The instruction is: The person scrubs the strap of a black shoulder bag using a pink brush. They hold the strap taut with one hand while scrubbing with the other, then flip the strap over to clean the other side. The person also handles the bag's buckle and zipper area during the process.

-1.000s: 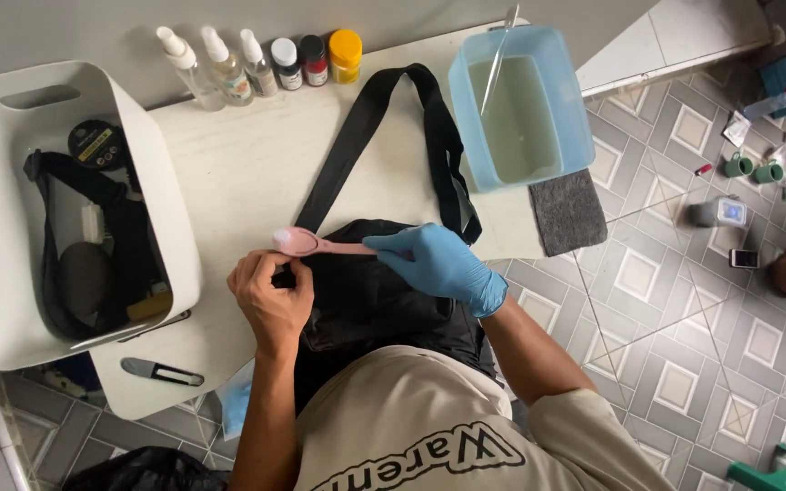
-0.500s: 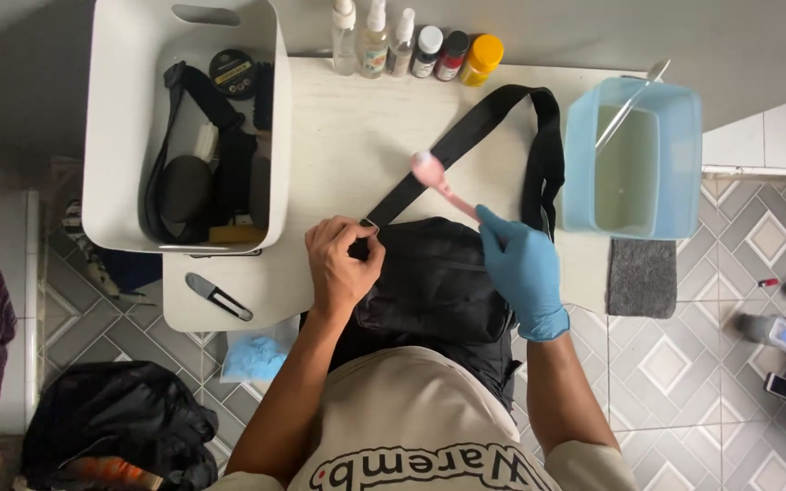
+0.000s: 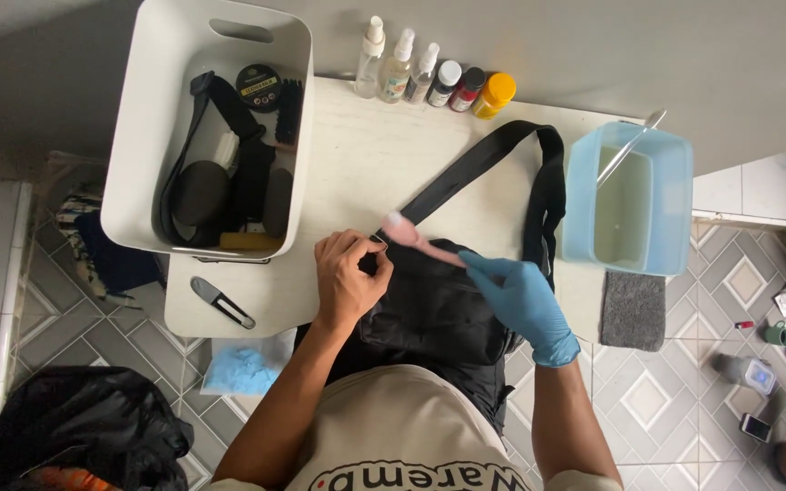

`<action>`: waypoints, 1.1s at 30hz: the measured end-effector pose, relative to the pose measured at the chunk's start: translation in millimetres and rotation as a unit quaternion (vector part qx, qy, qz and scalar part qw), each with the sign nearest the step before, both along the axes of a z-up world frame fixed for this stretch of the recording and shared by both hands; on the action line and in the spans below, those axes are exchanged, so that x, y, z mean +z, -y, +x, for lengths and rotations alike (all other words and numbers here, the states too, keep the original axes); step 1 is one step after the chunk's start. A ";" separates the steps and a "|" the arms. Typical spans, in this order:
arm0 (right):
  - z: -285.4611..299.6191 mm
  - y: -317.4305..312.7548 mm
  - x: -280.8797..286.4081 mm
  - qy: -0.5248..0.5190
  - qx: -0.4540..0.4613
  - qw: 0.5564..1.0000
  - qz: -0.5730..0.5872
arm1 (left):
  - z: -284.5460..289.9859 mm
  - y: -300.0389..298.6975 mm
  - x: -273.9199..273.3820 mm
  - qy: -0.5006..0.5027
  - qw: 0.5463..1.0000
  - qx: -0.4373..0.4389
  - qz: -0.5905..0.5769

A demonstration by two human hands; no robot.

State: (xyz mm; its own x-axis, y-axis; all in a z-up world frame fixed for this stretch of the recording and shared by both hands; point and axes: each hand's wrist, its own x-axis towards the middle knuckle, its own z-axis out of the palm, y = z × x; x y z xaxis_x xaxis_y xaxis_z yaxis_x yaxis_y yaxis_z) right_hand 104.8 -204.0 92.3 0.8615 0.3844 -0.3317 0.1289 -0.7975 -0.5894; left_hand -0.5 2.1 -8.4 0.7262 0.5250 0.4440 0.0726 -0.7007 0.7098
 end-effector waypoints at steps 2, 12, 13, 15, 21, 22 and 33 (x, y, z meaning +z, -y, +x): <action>20.5 13.1 -19.2 0.030 -0.030 0.999 -0.002 | 1.0 0.5 1.8 0.002 1.000 0.002 0.001; 29.7 18.1 -34.5 0.012 -0.038 0.999 0.011 | 0.2 1.8 1.9 -0.009 1.000 0.014 0.002; 41.4 21.5 -36.6 0.014 -0.039 0.999 0.011 | 0.8 0.9 4.6 -0.006 1.000 0.014 0.003; 63.0 30.6 -41.5 0.081 -0.070 0.993 0.059 | 0.2 1.5 8.9 -0.002 1.000 0.009 -0.003; 49.2 30.9 -42.9 0.028 -0.027 0.999 0.033 | -0.1 1.9 8.7 -0.007 1.000 0.014 -0.001; 51.0 30.7 -42.8 0.029 -0.028 0.999 0.032 | 0.1 1.9 9.0 -0.006 1.000 0.014 -0.001; 51.5 28.5 -39.1 0.054 -0.048 0.997 0.038 | -0.6 3.1 11.5 -0.021 1.000 0.018 -0.005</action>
